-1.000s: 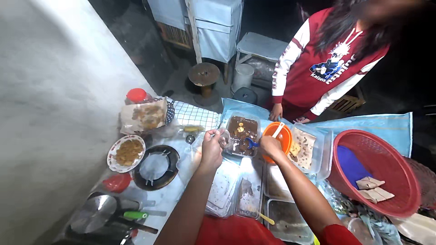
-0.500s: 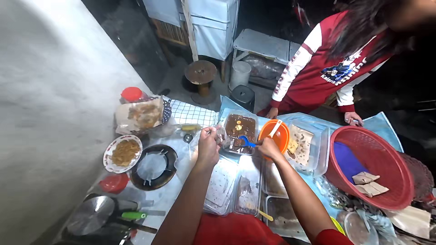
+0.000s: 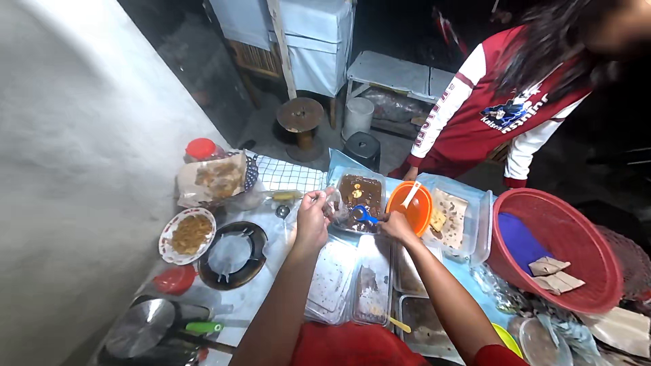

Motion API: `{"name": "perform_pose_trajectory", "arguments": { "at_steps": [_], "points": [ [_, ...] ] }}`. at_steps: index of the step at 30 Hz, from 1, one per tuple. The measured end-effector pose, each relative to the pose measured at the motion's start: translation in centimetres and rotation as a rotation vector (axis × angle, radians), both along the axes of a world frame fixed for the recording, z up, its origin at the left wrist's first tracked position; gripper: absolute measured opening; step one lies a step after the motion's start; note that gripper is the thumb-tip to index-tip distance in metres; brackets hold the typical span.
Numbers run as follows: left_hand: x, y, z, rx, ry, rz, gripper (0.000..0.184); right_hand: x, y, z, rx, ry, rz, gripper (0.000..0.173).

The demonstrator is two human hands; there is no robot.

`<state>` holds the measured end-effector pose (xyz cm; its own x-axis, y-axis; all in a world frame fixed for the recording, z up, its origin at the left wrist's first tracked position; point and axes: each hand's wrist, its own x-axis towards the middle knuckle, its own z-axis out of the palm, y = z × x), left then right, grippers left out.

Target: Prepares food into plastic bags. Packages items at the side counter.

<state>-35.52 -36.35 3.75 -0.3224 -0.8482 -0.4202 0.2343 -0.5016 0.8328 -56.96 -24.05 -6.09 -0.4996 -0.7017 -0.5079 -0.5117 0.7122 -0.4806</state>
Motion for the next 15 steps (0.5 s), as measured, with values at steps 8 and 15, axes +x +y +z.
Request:
{"name": "perform_pose_trajectory", "arguments": {
  "at_steps": [8,15],
  "points": [
    [1.0,-0.3,0.7,-0.044,-0.029,0.004,0.013,5.2,-1.3,1.8,0.01,0.343,0.184,0.03],
    [2.3,-0.5,1.2,-0.093,-0.042,0.037,0.013,7.6,-2.8,3.2,0.053,0.404,0.413,0.027]
  ]
}}
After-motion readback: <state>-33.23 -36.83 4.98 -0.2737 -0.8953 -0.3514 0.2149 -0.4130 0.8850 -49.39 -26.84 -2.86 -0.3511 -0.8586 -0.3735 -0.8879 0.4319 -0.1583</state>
